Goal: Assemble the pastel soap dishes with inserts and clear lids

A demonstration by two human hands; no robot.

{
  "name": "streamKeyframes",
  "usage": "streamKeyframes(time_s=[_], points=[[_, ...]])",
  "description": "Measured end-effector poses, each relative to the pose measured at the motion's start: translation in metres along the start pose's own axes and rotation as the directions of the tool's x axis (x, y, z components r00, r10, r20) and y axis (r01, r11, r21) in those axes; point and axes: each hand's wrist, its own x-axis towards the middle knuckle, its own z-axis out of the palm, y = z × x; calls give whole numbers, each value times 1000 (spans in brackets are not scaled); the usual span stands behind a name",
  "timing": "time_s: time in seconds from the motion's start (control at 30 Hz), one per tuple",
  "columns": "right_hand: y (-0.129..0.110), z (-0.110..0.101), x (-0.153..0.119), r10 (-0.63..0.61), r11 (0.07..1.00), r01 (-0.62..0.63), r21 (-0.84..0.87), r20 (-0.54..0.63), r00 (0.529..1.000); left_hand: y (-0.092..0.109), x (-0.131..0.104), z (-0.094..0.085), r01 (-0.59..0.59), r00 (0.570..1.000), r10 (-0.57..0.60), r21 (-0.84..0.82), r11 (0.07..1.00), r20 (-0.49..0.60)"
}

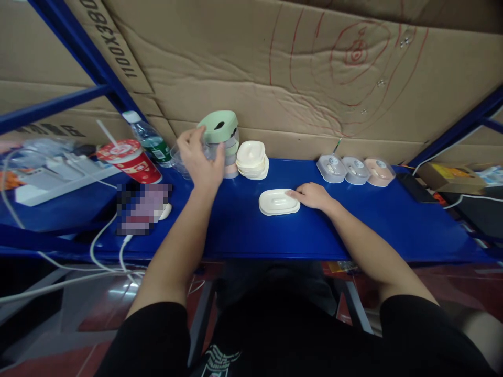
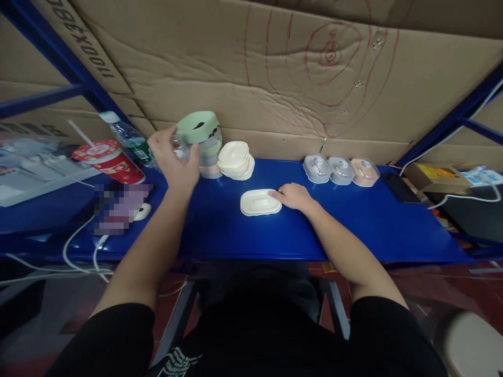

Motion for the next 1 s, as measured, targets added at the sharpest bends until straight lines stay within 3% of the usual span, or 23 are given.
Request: streamKeyframes(time_s=[0.17, 0.33, 0.67, 0.87, 1.0], points=[[2, -1, -1, -23, 1000, 23, 10, 3, 1000, -31, 10, 5, 92, 994, -92, 6, 996, 57], [2, -2, -2, -36, 999, 36, 20, 0, 999, -46, 11, 19, 138, 989, -134, -79, 987, 58], [6, -2, -1, -43, 998, 43, 52, 3, 999, -37, 7, 15, 111, 991, -103, -103, 988, 81], [10, 2, 2, -51, 997, 50, 50, 11, 999, -51, 9, 26, 114, 993, -119, -155, 981, -27], [13, 2, 2, -70, 993, 71, 92, -17, 997, -43, 12, 14, 41, 994, -63, -243, 969, -85]])
